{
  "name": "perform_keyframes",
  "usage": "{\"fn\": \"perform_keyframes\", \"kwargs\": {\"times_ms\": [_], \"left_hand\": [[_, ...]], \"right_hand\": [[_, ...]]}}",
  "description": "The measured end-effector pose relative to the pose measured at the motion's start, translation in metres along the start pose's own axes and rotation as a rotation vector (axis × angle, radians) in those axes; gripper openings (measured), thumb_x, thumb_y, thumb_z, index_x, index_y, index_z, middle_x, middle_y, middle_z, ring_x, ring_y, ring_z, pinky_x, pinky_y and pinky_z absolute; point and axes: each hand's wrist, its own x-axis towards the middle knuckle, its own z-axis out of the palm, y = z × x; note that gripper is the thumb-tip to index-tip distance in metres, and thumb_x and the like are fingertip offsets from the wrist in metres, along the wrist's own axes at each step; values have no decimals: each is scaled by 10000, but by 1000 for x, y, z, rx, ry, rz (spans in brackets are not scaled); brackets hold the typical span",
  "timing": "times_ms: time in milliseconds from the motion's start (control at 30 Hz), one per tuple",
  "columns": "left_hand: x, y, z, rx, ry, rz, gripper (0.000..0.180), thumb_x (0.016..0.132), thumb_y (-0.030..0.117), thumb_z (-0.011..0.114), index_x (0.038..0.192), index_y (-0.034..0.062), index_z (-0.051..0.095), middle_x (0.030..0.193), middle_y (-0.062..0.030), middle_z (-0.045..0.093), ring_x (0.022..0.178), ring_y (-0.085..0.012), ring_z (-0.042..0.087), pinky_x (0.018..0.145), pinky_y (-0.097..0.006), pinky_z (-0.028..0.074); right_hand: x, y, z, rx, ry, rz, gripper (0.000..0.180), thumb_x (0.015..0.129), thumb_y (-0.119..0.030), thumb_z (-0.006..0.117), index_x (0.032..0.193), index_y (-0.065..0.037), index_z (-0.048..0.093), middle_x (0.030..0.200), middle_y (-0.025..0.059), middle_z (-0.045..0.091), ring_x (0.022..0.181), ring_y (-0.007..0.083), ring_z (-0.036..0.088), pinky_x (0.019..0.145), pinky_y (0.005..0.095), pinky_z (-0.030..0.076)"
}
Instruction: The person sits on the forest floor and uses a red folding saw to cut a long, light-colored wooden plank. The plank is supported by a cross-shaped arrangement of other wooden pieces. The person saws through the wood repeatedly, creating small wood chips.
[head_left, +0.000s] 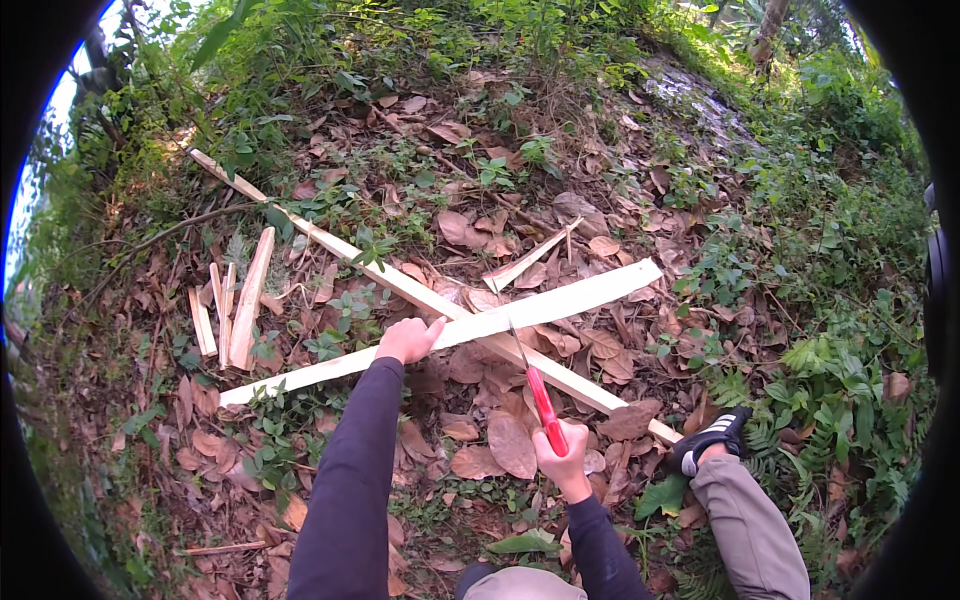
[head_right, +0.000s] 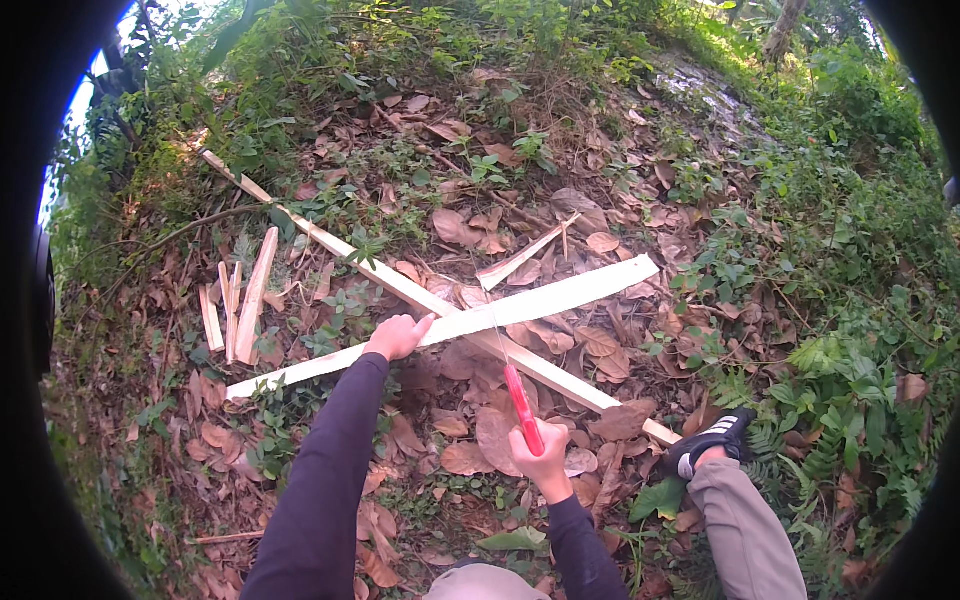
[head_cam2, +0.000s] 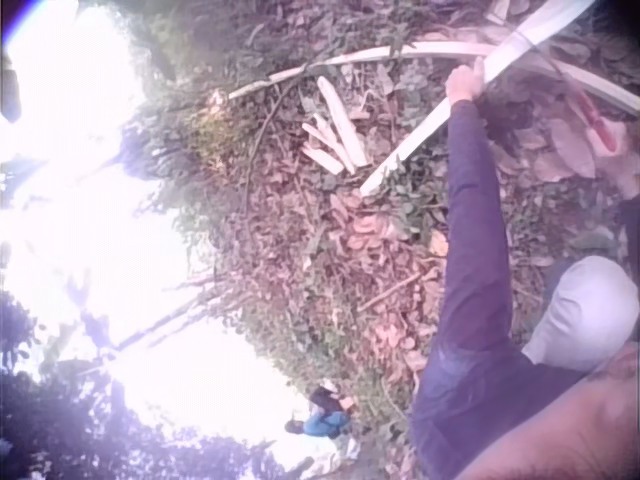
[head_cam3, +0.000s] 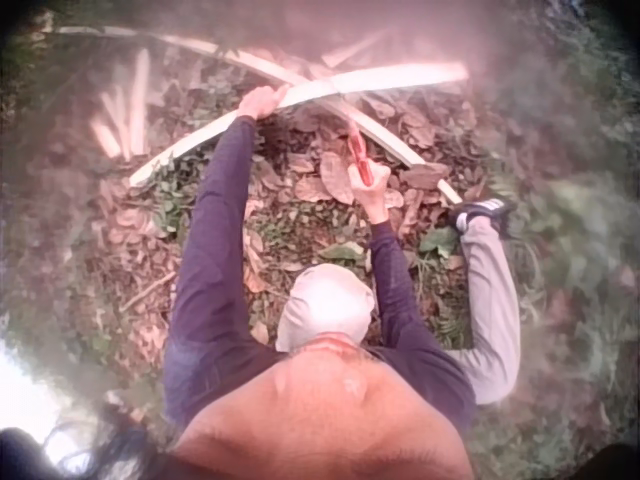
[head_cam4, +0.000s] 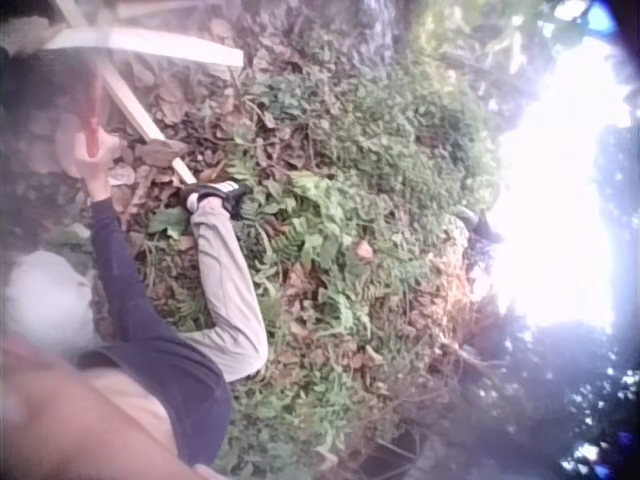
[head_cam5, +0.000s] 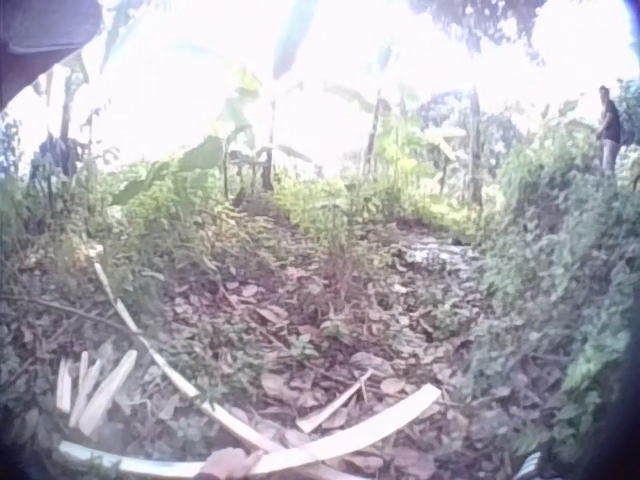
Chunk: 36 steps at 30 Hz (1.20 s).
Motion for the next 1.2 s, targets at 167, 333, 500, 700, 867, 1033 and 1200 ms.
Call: {"fn": "perform_keyframes", "kwargs": {"times_ms": [167, 333, 500, 700, 867, 1033, 1200], "left_hand": [[4, -13, -2, -25, -29, 33, 769, 998, 624, 360, 987, -40, 747, 1084, -289, 700, 1061, -431, 663, 962, -492, 499], [1, -4, -1, -2, 28, -12, 771, 1000, 623, 358, 1009, -45, 745, 1103, -289, 696, 1079, -421, 661, 973, -490, 495], [10, -7, -5, -49, -3, 12, 767, 1001, 610, 361, 1006, -65, 724, 1082, -310, 686, 1064, -443, 652, 955, -500, 484], [17, -17, -2, -74, -79, -27, 785, 979, 651, 384, 1106, -48, 720, 1161, -298, 677, 1118, -416, 654, 987, -491, 486], [1, -3, -3, -5, 84, 42, 750, 1000, 606, 371, 864, -25, 753, 969, -279, 714, 968, -427, 687, 891, -501, 515], [-16, 8, 22, 69, 497, 93, 494, 995, 458, 486, 937, 12, 690, 957, -195, 659, 963, -370, 622, 862, -513, 448], [-36, 47, 44, 164, 631, 253, 393, 763, 335, 696, 1011, 57, 569, 1030, -113, 552, 1023, -286, 530, 912, -470, 407]], "right_hand": [[28, -9, 19, -15, -18, 84, 270, 787, -79, 661, 588, -17, 490, 477, 93, 451, 393, 138, 447, 440, 338, 349], [-27, -25, -10, 5, -18, 97, 244, 761, -61, 663, 578, -25, 506, 461, 79, 434, 385, 146, 492, 435, 336, 368], [1, -13, 1, -63, -23, 50, 256, 774, -79, 666, 577, -37, 507, 474, 84, 454, 382, 183, 492, 439, 344, 370], [-4, -26, 6, -47, 19, 36, 311, 776, -77, 679, 565, -33, 455, 457, 70, 429, 373, 171, 438, 431, 346, 324], [-6, -14, 5, -44, 3, 79, 287, 767, -72, 670, 565, -34, 470, 456, 68, 431, 379, 155, 452, 438, 339, 341], [-6, -21, 2, -71, -34, 63, 278, 768, -74, 666, 572, -26, 474, 464, 79, 432, 389, 152, 458, 441, 343, 346], [-2, -30, 3, -43, -18, 105, 293, 772, -72, 662, 569, -26, 455, 469, 77, 423, 393, 145, 417, 438, 346, 318]]}}
